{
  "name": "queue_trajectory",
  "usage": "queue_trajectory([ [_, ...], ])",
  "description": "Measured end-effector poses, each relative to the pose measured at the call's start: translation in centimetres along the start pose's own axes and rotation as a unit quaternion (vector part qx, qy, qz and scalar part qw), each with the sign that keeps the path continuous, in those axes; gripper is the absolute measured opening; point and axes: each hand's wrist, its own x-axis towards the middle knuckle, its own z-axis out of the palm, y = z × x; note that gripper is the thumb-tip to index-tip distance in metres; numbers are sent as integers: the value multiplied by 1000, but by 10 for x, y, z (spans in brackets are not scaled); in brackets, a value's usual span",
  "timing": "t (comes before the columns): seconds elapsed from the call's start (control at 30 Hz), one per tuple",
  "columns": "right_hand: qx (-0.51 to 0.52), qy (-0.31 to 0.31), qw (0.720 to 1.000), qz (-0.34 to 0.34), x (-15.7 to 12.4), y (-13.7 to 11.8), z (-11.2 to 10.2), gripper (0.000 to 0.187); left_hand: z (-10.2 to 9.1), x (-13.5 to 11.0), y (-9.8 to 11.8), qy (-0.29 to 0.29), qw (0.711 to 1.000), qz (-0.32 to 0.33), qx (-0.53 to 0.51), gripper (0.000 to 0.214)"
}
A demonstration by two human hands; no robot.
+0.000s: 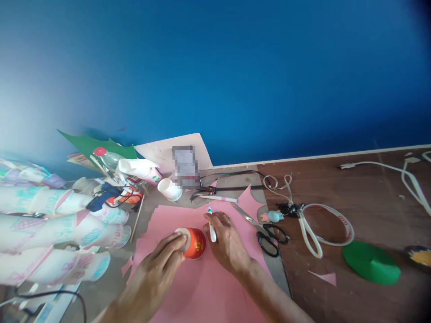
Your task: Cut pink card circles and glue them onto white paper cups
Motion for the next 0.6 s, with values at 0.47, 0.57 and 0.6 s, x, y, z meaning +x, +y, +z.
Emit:
queue_trajectory([
  [0.47, -120, 61, 990, -41, -11, 2, -13, 58, 7, -2, 0, 7, 1000, 21, 3, 32],
  [0.57, -171, 43, 984, -33, -13, 0, -13, 48, 5, -2, 1, 5, 999, 34, 13, 33],
  [0.6, -187, 36, 981, -36, -14, -1, -12, 47, 5, -2, 2, 4, 999, 32, 14, 33],
])
